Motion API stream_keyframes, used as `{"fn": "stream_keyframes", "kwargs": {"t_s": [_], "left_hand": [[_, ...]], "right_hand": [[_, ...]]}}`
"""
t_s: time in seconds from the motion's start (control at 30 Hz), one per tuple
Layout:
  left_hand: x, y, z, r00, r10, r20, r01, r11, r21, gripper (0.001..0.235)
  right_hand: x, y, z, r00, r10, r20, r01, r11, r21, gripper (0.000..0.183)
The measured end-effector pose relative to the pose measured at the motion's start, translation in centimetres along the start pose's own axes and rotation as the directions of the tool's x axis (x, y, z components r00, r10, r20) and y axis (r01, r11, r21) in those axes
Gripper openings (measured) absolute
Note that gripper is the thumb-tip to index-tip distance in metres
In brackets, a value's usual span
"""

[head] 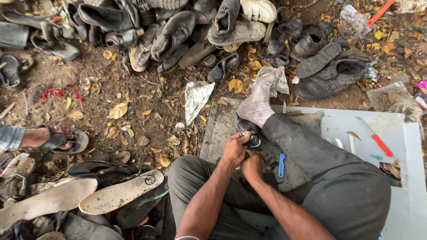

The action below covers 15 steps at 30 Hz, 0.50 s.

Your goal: The person sits on the ground and uses a knife to cut and separate the sole from a black shoe. They repeatedly pry and slice along the shoe's edge to detach the sole, then remove the insole from the shoe upper.

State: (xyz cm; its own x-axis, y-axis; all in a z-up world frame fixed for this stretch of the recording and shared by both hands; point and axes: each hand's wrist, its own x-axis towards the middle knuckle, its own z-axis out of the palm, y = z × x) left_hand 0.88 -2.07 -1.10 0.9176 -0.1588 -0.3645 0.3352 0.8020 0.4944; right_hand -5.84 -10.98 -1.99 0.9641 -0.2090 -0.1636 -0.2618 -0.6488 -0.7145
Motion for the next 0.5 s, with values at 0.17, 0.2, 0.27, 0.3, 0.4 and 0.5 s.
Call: {"fn": "stream_keyframes", "kwargs": {"t_s": [0.17, 0.2, 0.27, 0.3, 0.4, 0.5], "left_hand": [[1.5, 0.0, -1.2, 1.000, -0.004, -0.002, 0.004, 1.000, 0.009, 0.009], [2.4, 0.3, -1.1, 1.000, 0.010, 0.018, -0.010, 1.000, 0.016, 0.010], [2.5, -1.2, -1.6, 0.998, -0.016, 0.064, 0.016, 1.000, 0.009, 0.008], [2.4, -1.7, -1.9, 0.996, -0.030, 0.084, 0.029, 1.000, 0.011, 0.007], [3.0, -0.3, -1.0, 0.995, -0.036, 0.093, 0.028, 0.996, 0.087, 0.010], [0.8, 1.8, -0.2, 0.995, -0.064, 0.075, 0.034, 0.936, 0.349, 0.020]], "right_hand": [[-1.9, 3.6, 1.4, 0.951, -0.277, -0.136, 0.276, 0.961, -0.028, 0.037], [-1.6, 3.9, 1.7, 0.916, -0.368, -0.161, 0.359, 0.930, -0.086, 0.038], [-1.0, 5.3, 2.3, 0.975, -0.220, -0.030, 0.203, 0.936, -0.288, 0.022], [-0.5, 5.7, 2.8, 0.991, -0.131, 0.024, 0.130, 0.914, -0.385, 0.019], [3.6, 4.3, 4.1, 0.996, 0.084, -0.011, -0.084, 0.995, -0.050, 0.019], [3.2, 4.4, 4.5, 0.999, -0.023, -0.032, 0.020, 0.995, -0.102, 0.024]]}}
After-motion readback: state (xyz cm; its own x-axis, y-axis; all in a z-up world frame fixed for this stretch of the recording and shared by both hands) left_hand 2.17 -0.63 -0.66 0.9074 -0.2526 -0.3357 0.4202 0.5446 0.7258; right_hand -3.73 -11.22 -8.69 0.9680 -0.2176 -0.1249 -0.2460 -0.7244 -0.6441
